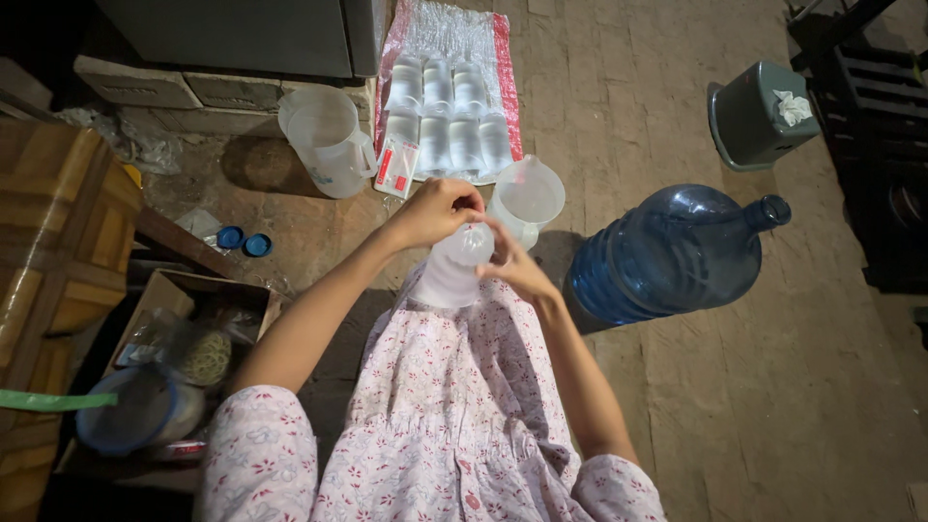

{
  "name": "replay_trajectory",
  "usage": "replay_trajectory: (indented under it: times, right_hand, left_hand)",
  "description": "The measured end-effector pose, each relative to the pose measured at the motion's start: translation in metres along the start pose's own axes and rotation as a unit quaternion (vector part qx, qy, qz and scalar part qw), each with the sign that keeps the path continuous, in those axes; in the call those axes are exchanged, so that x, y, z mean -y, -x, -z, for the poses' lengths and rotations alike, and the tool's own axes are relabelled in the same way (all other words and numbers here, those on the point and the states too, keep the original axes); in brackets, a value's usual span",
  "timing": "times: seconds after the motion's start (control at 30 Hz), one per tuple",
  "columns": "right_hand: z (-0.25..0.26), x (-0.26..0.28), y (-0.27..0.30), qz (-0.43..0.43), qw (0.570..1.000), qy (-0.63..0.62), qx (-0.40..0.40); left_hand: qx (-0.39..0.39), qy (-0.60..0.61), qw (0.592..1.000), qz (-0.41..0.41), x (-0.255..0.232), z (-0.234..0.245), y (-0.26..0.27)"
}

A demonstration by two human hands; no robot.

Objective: The person fills small plastic water bags with water from a large water dispenser using a plastic pitcher. They pour water into each bag, seal them, and place them on a tray.

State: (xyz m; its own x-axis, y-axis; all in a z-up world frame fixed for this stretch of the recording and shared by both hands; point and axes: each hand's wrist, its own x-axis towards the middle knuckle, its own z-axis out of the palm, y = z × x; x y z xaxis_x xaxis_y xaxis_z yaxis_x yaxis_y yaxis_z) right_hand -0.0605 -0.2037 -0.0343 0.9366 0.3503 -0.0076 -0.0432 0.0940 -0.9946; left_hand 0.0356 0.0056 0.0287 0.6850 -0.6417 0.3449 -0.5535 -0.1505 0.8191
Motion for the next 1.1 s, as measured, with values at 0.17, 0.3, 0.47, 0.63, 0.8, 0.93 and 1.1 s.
replay_trajectory:
  times: [0.17, 0.3, 0.47, 0.63, 0.8, 0.93, 1.1]
  right_hand:
    - [-0.019, -0.038, -0.003, -0.021, 0.989, 0.117, -0.087]
    - [-0.02, -0.049, -0.01, -0.016, 0.989, 0.087, -0.116]
    - [-0.016, -0.06, -0.028, -0.099, 0.982, 0.01, -0.158]
    - [-0.002, -0.059, -0.055, -0.195, 0.962, -0.001, -0.193]
    - [0.021, -0.035, -0.066, -0.165, 0.969, -0.033, -0.179]
    - [0.041, -0.025, -0.07, -0.157, 0.978, 0.03, -0.136]
    - [0.054, -0.057, -0.105, -0.104, 0.986, -0.103, -0.079]
  left_hand:
    - [-0.051, 0.065, 0.993, 0.081, 0.049, -0.021, 0.005]
    - [-0.046, 0.18, 0.965, 0.186, 0.112, -0.054, 0.042]
    - [-0.016, 0.245, 0.949, 0.199, 0.152, -0.088, 0.088]
    - [-0.053, 0.307, 0.926, 0.212, 0.119, -0.071, 0.076]
    - [-0.116, 0.31, 0.853, 0.404, 0.095, -0.046, 0.041]
    - [-0.154, 0.325, 0.853, 0.379, 0.118, -0.042, 0.008]
    - [-0.134, 0.3, 0.865, 0.38, 0.168, -0.047, -0.032]
